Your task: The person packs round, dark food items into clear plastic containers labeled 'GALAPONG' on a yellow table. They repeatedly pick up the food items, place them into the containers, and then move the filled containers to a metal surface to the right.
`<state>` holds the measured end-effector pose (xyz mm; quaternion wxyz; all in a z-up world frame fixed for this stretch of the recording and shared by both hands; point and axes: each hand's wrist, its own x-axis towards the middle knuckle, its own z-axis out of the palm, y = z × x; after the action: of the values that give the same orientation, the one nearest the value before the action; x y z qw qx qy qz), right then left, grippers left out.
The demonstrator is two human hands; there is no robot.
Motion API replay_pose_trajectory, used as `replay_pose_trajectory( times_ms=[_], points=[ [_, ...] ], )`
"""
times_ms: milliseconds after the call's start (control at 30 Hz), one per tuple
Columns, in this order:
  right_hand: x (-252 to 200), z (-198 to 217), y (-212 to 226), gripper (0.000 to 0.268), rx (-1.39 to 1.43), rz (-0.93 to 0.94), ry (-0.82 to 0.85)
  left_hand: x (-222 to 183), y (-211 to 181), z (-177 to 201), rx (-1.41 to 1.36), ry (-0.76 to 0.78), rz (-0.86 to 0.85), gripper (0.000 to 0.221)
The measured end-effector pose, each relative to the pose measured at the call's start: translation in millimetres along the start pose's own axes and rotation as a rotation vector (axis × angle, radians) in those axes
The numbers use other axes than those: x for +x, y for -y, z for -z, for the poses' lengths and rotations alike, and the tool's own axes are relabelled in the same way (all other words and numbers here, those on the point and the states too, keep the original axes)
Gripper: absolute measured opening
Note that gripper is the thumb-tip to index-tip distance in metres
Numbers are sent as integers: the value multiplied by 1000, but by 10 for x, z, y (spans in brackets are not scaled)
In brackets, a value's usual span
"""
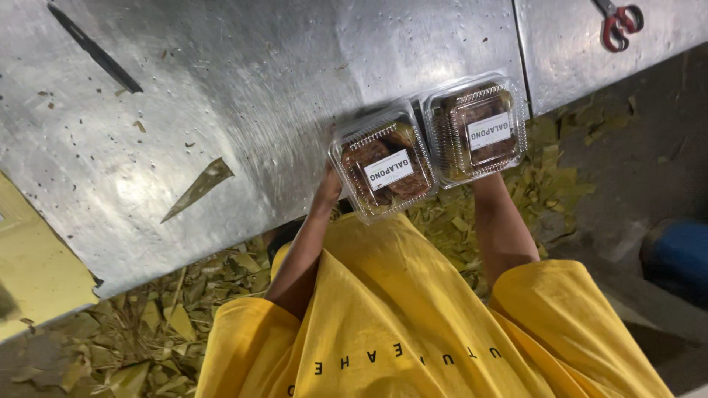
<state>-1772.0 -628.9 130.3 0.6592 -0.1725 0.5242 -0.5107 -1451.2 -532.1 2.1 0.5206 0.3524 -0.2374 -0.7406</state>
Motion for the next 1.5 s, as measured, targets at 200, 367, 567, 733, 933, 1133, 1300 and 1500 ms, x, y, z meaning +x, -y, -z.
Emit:
replay_pose_trajectory(
  times_ms=[200, 367, 567, 733, 933, 1133, 1300, 1500],
  points=[
    [167, 164, -324, 47, -49, -129, 26, 16, 257, 159, 89, 42, -135, 91],
    [187, -374, -1294, 43, -131, -375, 115, 145, 141, 65, 275, -75, -31, 96],
    [39, -233, -1729, 38, -351, -490, 66, 39, -873, 367, 1120, -335, 407, 92],
    [-242, -561, -2231, 33, -558, -571, 96, -826, -1733, 1439, 1764, -547, 599, 79],
    [-871, -1321, -2720, 28, -815, -612, 163, -3265, -1431, 2175, 1804, -724, 551, 73],
    [-1851, -2352, -3933, 23, -980, -574, 267, -6687, -824, 2451, 771, -1284, 1124, 58],
    [-2385, -3226, -4485, 20, -1200, -478, 457, -7650, -634, 2573, 326, -1312, 1218, 54],
    [-2710, -4777, -5222, 14, -1173, -228, 1045, -7562, -1527, 4336, 690, -1571, 616, 46]
  ],
)
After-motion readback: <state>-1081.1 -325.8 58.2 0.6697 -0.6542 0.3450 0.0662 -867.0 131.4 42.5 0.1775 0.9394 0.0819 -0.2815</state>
